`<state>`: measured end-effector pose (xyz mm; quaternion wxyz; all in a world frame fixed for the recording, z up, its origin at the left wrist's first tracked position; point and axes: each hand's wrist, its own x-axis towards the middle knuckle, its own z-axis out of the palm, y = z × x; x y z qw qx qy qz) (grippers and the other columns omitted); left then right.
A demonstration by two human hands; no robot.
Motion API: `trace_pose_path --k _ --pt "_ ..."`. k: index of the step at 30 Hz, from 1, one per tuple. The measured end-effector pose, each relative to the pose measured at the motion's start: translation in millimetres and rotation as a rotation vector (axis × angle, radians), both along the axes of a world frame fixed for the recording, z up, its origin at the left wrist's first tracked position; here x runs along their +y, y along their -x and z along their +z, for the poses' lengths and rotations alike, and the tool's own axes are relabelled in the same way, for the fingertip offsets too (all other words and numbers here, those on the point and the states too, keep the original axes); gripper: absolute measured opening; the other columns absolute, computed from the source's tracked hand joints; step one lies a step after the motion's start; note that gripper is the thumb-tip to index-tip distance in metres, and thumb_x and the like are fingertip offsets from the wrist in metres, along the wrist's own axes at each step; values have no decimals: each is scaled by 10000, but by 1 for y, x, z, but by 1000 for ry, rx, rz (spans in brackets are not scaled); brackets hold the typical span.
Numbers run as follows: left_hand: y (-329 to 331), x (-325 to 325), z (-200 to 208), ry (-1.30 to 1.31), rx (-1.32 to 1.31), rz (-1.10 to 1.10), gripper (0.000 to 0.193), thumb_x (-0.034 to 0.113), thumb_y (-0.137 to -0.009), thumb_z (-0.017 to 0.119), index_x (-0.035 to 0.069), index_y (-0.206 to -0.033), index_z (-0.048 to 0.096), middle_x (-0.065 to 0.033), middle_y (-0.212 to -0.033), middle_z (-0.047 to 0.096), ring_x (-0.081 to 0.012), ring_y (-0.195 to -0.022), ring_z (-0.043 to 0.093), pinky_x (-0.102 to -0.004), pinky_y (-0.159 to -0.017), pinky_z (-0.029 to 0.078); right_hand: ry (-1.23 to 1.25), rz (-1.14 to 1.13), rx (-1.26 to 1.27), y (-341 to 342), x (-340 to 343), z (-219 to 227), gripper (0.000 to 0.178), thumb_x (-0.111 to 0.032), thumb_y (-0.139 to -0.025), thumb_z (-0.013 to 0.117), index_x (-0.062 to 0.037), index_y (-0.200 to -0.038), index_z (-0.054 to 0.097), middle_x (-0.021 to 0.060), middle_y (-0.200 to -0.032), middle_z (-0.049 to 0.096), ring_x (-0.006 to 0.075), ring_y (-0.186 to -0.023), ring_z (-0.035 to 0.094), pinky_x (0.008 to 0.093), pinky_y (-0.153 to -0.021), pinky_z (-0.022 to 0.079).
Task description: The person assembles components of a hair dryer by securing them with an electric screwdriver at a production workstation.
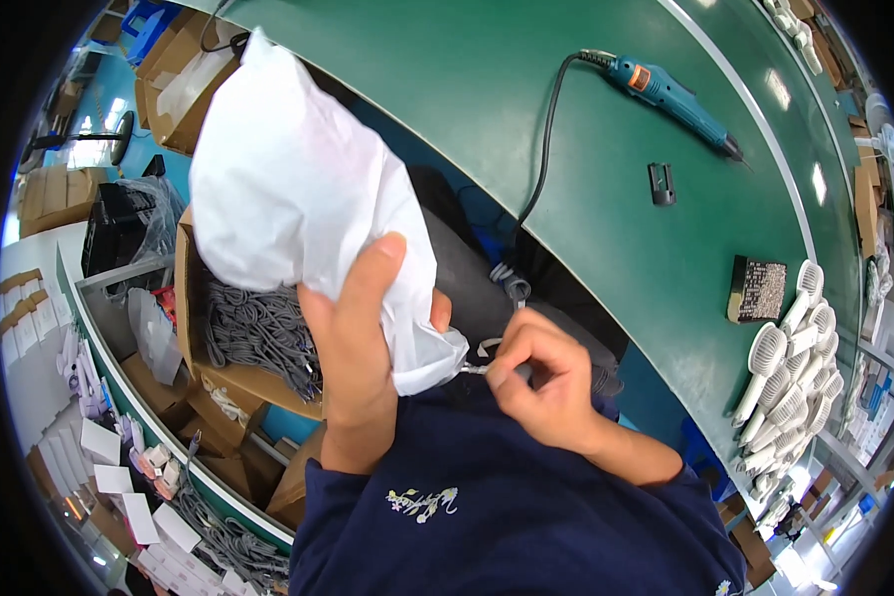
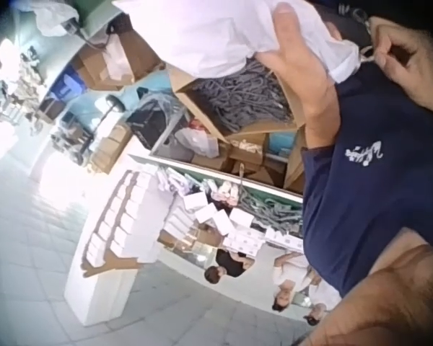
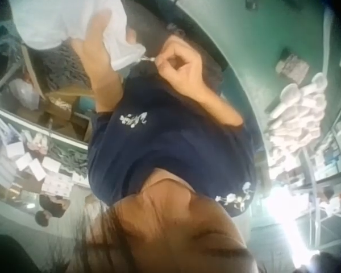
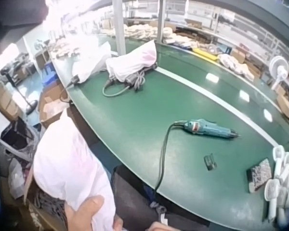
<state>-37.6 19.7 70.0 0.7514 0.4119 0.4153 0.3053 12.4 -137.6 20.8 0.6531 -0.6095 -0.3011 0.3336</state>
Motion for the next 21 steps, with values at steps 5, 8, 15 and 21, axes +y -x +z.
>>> trace_pose_path --k 5,8,15,21 --pt "-2 6 -5 107 7 -55 196 158 -827 599 -6 -922 547 -71 -625 499 -143 -462 457 -275 -381 392 16 -39 504 0 -8 3 138 0 -765 656 -11 -881 582 72 -835 516 101 -680 506 210 -590 398" --pt "6 13 -22 300 -111 -113 167 162 -852 585 29 -945 545 -31 -630 482 -105 -523 463 -265 -407 399 97 66 311 -10 -1 22 262 -30 -770 674 -26 -1017 587 75 -876 545 106 -711 541 214 -568 419" --pt "8 6 -19 357 -87 -86 191 166 -862 574 44 -1003 536 -24 -661 500 -98 -534 465 -266 -408 405 104 85 -208 -10 1 11 113 -16 -750 673 -39 -860 667 37 -718 589 114 -546 559 240 -451 411" --pt "11 6 -21 358 -114 -101 183 161 -864 569 43 -999 536 -22 -674 504 -94 -537 459 -268 -407 410 124 84 -178 -10 2 9 93 -14 -747 678 -29 -837 659 43 -700 585 118 -554 568 240 -446 408"
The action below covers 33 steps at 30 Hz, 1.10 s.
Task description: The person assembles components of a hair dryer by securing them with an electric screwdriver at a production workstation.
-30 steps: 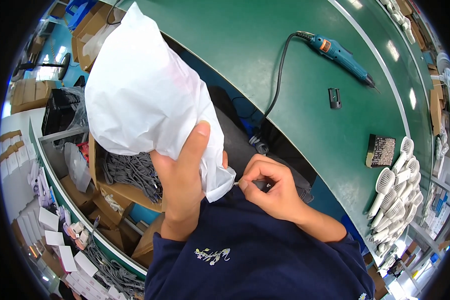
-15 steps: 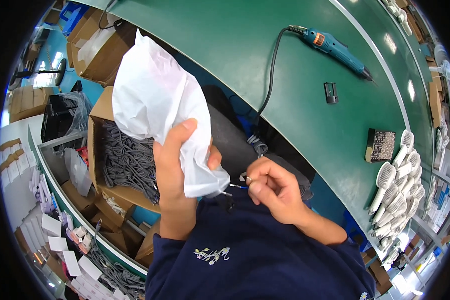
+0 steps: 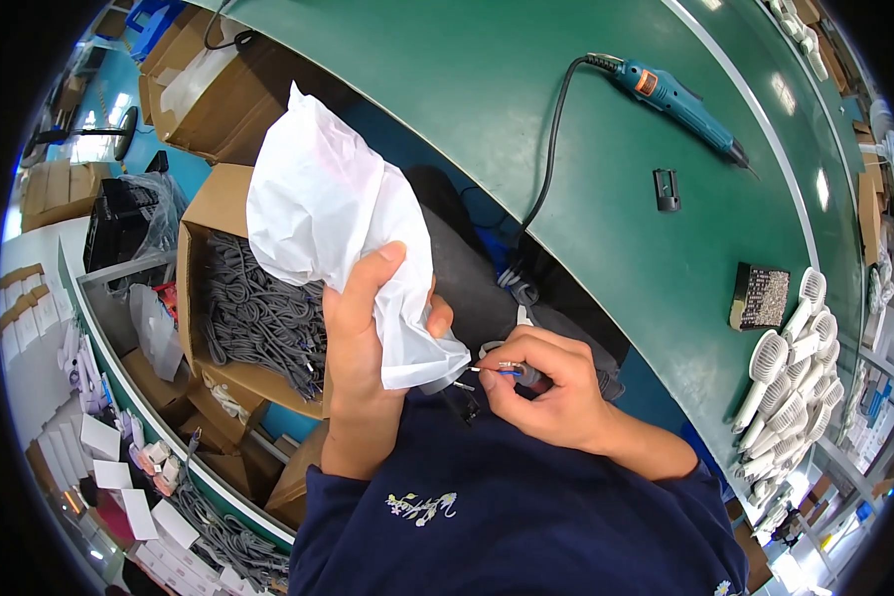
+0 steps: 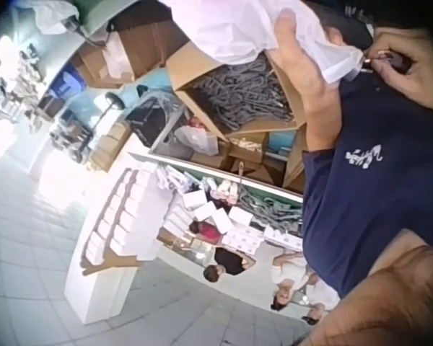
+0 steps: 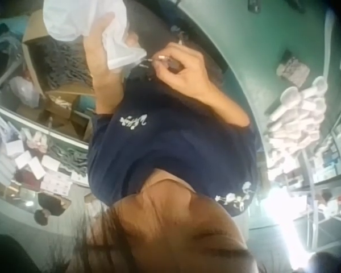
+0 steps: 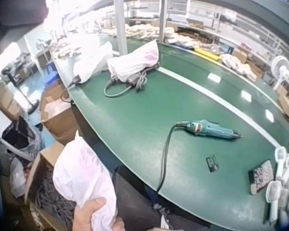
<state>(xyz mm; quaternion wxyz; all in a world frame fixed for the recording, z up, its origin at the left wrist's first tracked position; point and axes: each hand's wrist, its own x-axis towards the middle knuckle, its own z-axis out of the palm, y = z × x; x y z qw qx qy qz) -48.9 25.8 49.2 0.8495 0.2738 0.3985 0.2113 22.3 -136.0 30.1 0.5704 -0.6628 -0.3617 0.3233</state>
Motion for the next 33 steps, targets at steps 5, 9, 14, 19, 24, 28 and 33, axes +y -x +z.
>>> trace_pose_path --k 5,9,14,19,24,28,33 --pt "0 2 -4 40 -8 19 183 159 -843 586 19 -956 550 -55 -656 519 -131 -512 479 -292 -410 417 10 12 4 -1 0 1 98 33 -728 679 14 -817 643 74 -708 610 125 -576 564 240 -511 422" --pt "-1 -1 -4 58 5 54 176 155 -826 604 0 -903 569 -91 -640 536 -176 -479 499 -319 -406 421 8 5 -24 -2 -1 -1 75 -5 -748 675 -12 -819 654 62 -682 586 135 -556 576 244 -450 417" --pt "3 -6 2 -121 -28 75 243 137 -847 566 -14 -1030 514 -94 -655 528 -190 -443 485 -326 -379 412 120 -84 393 4 -5 -27 69 -62 -809 669 -1 -811 637 34 -701 608 93 -659 574 247 -607 455" --pt "43 96 13 -102 -664 186 215 118 -906 446 -56 -1021 393 -80 -830 420 -138 -519 410 -287 -391 413 -30 -158 375 -4 -75 -17 122 -103 -846 647 6 -818 601 51 -723 611 92 -621 530 243 -591 427" --pt "26 76 -3 156 -1024 81 324 84 -857 540 -66 -1112 408 -58 -753 389 -147 -474 427 -278 -383 409 -456 182 576 -37 -64 69 347 -121 -761 787 76 -980 603 53 -665 577 72 -550 499 227 -477 367" --pt "-22 40 -34 369 -1137 43 294 128 -893 512 -15 -1105 367 -43 -711 389 -137 -471 441 -285 -418 435 -381 428 655 -48 -59 111 342 -5 -800 729 102 -1095 592 -3 -571 513 46 -498 468 230 -466 337" --pt "-52 32 -33 274 -1144 -101 220 148 -891 498 36 -1038 377 -42 -693 392 -170 -562 473 -337 -530 439 -11 242 694 -62 -100 151 387 -158 -949 563 161 -1164 524 47 -598 570 62 -481 501 200 -442 364"
